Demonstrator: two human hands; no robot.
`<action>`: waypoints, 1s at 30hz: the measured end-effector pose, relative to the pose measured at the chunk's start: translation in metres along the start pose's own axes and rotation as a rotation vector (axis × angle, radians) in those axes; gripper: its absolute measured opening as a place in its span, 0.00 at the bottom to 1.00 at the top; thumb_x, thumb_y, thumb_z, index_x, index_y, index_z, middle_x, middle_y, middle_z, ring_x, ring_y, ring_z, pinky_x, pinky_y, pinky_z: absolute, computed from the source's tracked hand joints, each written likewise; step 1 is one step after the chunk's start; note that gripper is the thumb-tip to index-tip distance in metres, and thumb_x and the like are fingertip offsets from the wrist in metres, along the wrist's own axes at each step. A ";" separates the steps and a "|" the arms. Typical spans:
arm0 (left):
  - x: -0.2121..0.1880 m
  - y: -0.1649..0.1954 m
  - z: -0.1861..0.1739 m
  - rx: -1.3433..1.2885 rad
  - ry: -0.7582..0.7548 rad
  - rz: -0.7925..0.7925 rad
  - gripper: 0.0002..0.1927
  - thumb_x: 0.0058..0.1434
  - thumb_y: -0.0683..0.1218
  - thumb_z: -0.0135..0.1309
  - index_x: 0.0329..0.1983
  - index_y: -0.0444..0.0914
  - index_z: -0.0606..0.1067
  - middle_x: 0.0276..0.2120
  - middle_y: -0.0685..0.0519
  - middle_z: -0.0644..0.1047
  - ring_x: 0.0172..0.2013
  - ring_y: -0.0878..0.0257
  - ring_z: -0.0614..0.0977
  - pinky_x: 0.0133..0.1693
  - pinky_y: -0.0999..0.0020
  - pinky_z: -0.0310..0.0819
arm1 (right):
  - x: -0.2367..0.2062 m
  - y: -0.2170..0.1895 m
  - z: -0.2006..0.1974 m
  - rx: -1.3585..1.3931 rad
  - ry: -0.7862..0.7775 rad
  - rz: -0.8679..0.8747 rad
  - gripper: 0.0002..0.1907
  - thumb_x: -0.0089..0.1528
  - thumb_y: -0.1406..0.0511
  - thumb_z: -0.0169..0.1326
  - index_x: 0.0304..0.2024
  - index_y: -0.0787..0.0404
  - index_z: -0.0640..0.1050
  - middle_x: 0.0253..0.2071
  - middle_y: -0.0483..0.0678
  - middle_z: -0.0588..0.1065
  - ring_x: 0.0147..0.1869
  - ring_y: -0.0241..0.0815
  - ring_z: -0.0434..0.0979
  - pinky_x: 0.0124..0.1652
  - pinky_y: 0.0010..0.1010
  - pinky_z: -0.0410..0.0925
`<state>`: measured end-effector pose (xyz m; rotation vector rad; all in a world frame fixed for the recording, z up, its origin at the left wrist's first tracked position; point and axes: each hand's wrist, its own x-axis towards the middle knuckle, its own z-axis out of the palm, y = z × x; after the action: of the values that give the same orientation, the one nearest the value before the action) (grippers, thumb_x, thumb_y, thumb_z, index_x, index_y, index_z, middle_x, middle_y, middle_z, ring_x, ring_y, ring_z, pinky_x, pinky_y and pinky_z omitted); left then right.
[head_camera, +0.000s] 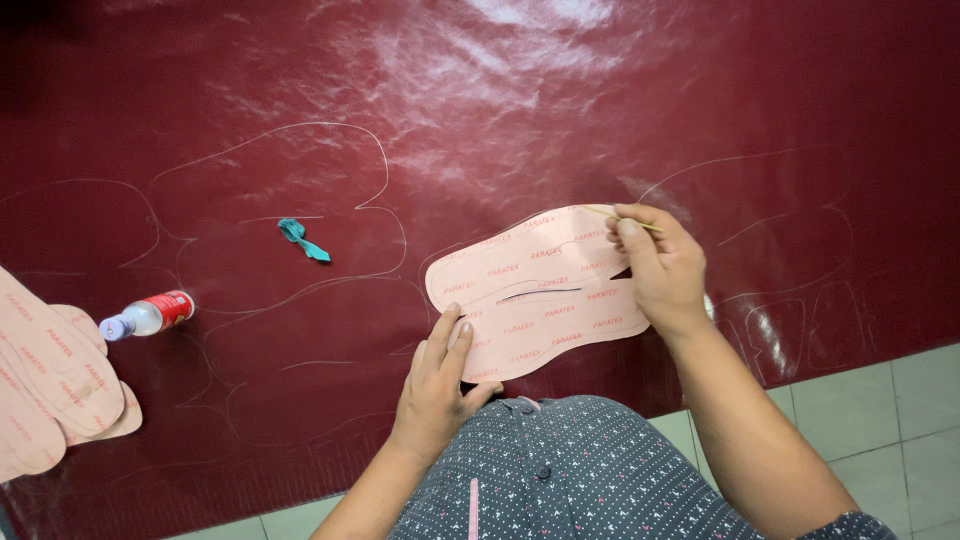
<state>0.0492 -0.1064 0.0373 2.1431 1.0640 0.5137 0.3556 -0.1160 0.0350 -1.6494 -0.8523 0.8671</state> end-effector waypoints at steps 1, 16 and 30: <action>0.000 0.000 0.000 0.002 -0.003 -0.003 0.46 0.38 0.48 0.76 0.59 0.27 0.69 0.67 0.38 0.65 0.46 0.47 0.78 0.48 0.58 0.77 | 0.002 -0.003 0.004 -0.030 -0.025 0.005 0.13 0.72 0.67 0.50 0.55 0.68 0.76 0.47 0.49 0.80 0.50 0.34 0.80 0.51 0.25 0.74; -0.001 -0.002 0.000 -0.040 -0.010 -0.009 0.46 0.38 0.48 0.75 0.59 0.28 0.69 0.67 0.38 0.65 0.50 0.45 0.77 0.51 0.57 0.77 | 0.010 -0.025 0.019 -0.255 -0.095 -0.060 0.11 0.70 0.66 0.52 0.52 0.65 0.79 0.44 0.48 0.81 0.45 0.33 0.80 0.45 0.25 0.73; -0.004 -0.007 -0.002 -0.099 -0.018 -0.010 0.44 0.38 0.48 0.75 0.58 0.28 0.70 0.66 0.37 0.65 0.58 0.41 0.74 0.56 0.55 0.73 | -0.023 -0.021 -0.042 -0.722 0.174 -0.069 0.11 0.72 0.65 0.50 0.41 0.66 0.78 0.36 0.52 0.77 0.38 0.42 0.78 0.42 0.32 0.70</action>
<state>0.0416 -0.1054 0.0335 2.0514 1.0185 0.5305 0.3789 -0.1505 0.0664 -2.2553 -1.1705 0.3622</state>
